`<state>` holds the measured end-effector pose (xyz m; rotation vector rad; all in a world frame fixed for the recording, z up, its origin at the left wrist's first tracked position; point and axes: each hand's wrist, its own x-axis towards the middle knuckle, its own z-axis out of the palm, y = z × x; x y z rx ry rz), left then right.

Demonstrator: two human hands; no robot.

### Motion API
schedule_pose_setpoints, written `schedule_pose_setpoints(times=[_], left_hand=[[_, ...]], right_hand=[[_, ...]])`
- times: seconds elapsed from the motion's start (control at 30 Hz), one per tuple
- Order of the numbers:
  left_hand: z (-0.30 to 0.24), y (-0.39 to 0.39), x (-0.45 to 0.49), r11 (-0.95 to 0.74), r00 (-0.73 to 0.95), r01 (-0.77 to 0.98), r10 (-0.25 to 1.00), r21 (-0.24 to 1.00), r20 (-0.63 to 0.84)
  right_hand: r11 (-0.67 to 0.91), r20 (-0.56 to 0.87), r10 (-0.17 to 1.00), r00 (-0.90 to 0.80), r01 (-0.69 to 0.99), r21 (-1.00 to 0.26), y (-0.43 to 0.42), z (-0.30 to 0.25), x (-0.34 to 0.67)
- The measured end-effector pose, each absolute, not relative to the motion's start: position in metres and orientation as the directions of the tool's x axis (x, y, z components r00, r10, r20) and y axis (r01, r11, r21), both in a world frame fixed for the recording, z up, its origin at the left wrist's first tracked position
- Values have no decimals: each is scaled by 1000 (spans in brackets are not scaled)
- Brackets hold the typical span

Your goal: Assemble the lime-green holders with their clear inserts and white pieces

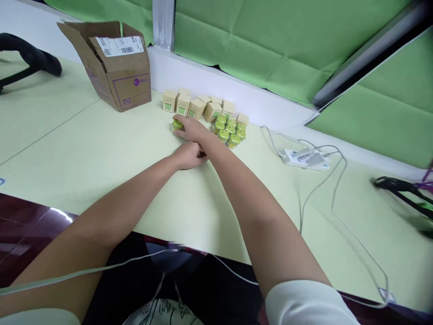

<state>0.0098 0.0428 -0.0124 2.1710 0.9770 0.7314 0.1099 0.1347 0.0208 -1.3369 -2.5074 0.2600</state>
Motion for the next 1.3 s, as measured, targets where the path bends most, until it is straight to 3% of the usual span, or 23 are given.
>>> schedule_pose_setpoints(times=[0.1,0.3,0.6,0.8,1.0,1.17,1.3], left_hand=[[-7,33,12,-619,678,431,703,656,218],[1,18,17,-598,750,330,636,731,181],[-2,26,14,-571,673,360,707,738,218],[4,17,16,-591,604,417,748,690,276],[1,12,23,-591,620,446,746,672,244],[-1,17,20,-620,608,424,735,660,300],[1,18,19,-590,606,384,741,710,289]], right_hand=[[510,175,859,-480,781,-360,103,22,135],[417,177,907,-382,755,-506,64,24,169],[258,297,947,-118,833,-490,-13,3,198],[205,317,948,23,719,-664,-34,-4,190],[246,373,926,49,671,-700,-34,-1,193],[241,326,944,57,553,-797,-34,0,203],[283,378,924,55,565,-775,-36,0,203]])
